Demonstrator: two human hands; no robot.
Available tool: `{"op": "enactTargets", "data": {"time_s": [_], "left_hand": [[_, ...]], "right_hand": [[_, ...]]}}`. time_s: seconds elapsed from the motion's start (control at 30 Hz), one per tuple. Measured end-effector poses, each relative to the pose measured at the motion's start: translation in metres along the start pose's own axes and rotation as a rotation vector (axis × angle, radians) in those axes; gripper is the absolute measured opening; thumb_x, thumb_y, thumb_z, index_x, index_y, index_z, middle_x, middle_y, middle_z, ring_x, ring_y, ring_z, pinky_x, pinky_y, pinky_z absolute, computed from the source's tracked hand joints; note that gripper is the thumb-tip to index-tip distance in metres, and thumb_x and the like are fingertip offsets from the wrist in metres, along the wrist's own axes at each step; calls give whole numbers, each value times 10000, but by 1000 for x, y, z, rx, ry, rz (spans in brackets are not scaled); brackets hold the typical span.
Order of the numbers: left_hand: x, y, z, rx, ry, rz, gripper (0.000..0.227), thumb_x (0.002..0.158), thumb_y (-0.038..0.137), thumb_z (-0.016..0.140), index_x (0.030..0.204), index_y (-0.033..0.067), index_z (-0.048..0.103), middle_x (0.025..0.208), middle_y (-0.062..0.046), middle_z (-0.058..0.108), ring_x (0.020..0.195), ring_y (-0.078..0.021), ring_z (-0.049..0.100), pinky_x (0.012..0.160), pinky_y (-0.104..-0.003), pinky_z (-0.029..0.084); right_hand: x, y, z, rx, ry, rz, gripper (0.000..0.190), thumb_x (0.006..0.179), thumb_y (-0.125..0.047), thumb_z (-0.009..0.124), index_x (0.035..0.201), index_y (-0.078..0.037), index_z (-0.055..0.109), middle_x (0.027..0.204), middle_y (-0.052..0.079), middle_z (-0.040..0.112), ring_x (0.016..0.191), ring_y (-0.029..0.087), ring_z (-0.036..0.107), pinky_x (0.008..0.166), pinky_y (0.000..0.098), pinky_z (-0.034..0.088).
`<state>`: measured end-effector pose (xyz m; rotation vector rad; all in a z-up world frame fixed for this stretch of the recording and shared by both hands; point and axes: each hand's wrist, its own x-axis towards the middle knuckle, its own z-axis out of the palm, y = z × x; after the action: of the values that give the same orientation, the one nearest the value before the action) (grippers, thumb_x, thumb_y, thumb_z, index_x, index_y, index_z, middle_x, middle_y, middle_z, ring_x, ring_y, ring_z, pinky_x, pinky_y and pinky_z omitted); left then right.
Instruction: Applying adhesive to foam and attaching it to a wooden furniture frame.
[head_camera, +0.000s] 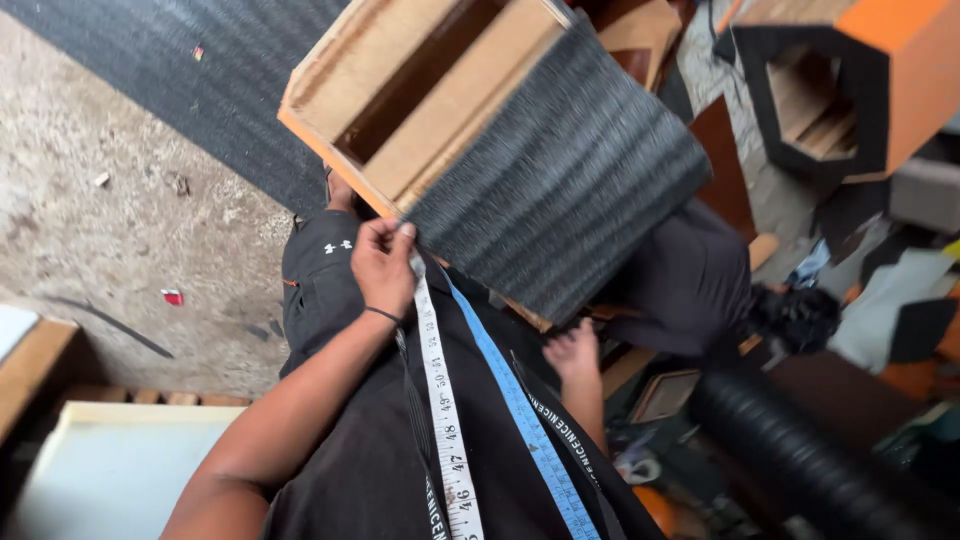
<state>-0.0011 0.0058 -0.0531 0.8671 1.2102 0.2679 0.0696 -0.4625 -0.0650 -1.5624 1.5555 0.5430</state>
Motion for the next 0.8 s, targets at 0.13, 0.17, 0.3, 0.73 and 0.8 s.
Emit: {"op": "enactTargets", "data": {"time_s": [0.13,0.17,0.3,0.73,0.8], "left_hand": [[12,-7,-4,62,-13,173,156,984,101,742,1016,25,610,840,13,646,703,-30,585,619,-203,505],[14,-7,-7,-25,-30,112,159,972,108,728,1010,34,593,815,7,651,649,-46,605,576,-208,506],[40,-25,-12,122,0,205,166,1002,96,751,1023,5,614,839,-13,670,645,-52,581,577,-205,493],[61,-14,-9,-94,-39,-23,165,1004,143,692,980,9,599,737,-26,587,566,-85,545,483,-243,503],[57,-3,-8,-44,-48,-43,133,990,148,682,972,34,616,753,-15,629,589,-74,590,494,-236,514]], "right_hand": [[-8,40,38,471,-534,284,944,934,-736,511,1485,25,413,1535,244,517,1407,401,478,1116,567,368],[-13,39,45,536,-619,334,916,915,-730,523,1483,-17,431,1512,226,491,1373,379,451,1102,556,367],[-37,13,82,795,-602,181,740,882,-588,543,1456,-124,503,1544,134,489,1399,371,449,1117,580,362],[-118,-50,3,1194,-720,-291,413,1014,-215,632,1361,8,614,1353,142,688,1224,298,649,1055,437,514],[-174,-80,-2,1066,-661,-549,466,990,-238,641,1348,57,596,1346,168,686,1205,304,653,1028,413,519]]}}
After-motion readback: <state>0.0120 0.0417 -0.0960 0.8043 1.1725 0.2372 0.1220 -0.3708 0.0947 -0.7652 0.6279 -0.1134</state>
